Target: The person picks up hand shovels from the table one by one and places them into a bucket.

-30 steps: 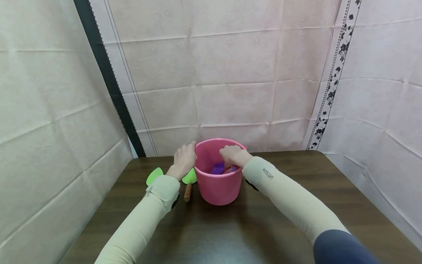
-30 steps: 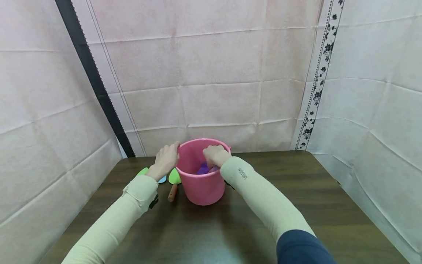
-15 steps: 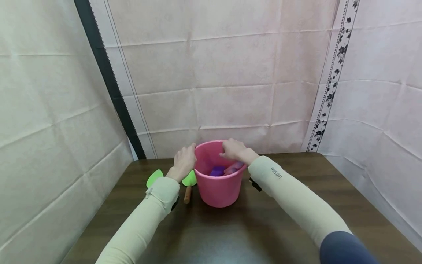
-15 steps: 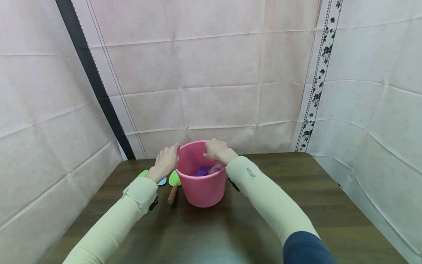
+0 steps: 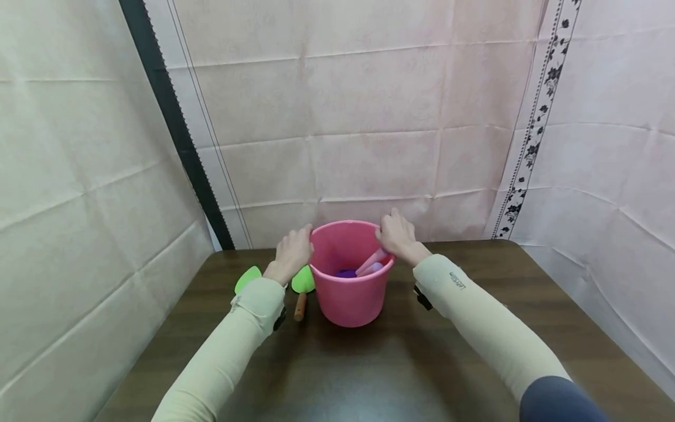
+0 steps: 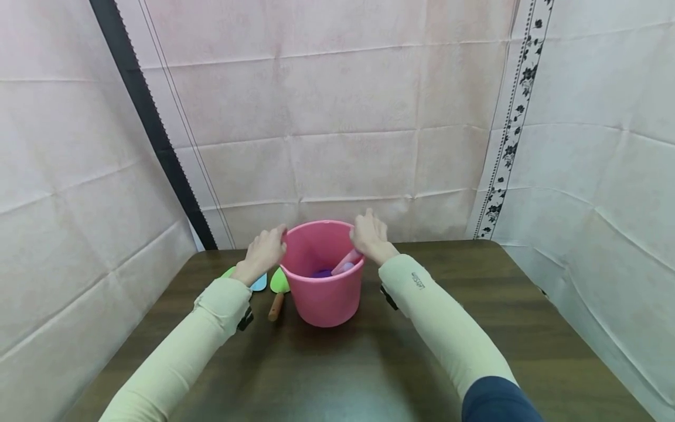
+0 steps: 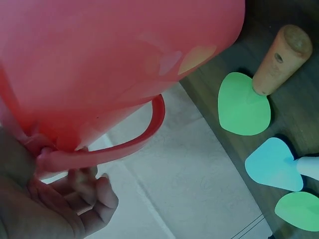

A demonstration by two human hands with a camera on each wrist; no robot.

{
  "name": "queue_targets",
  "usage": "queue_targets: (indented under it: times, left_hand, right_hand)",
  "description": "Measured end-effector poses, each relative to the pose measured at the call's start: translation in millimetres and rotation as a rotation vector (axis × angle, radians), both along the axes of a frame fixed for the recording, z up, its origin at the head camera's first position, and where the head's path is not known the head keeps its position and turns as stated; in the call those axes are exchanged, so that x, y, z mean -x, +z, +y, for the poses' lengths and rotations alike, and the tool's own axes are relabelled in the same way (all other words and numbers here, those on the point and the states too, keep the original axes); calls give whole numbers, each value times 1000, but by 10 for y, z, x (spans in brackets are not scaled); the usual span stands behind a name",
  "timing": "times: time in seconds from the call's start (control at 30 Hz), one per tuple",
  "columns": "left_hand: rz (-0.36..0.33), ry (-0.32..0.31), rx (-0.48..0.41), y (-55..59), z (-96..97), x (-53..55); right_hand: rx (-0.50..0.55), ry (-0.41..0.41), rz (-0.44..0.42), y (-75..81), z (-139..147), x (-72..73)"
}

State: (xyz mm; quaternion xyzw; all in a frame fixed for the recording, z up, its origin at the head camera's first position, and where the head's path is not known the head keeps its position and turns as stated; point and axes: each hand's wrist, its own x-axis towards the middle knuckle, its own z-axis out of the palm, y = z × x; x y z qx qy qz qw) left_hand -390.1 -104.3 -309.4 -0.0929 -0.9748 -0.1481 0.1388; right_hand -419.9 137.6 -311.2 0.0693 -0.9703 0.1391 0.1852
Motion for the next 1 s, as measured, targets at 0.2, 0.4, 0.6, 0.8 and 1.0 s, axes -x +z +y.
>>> queue_targets:
  times: [0.2,0.4,0.6,0.8,1.0]
  left_hand:
    - [-38,-23,-86,88,-109,11]
    - [-6,51,-94,11,-335,35]
    - [-112,154,-23,-362,-466,9]
    - [-219,177,55,-759,-315,-90]
    - [-259,164,90,-1064,-215,-204]
  right_hand:
    - [-16,-11,-37,19,-6,15]
    - [-23,-19,-50,32,4,11]
    - [-26,-20,-50,-4,-7,22]
    - [-24,-27,-50,-24,-34,43]
    - [-19,-11,-48,-46,-42,23]
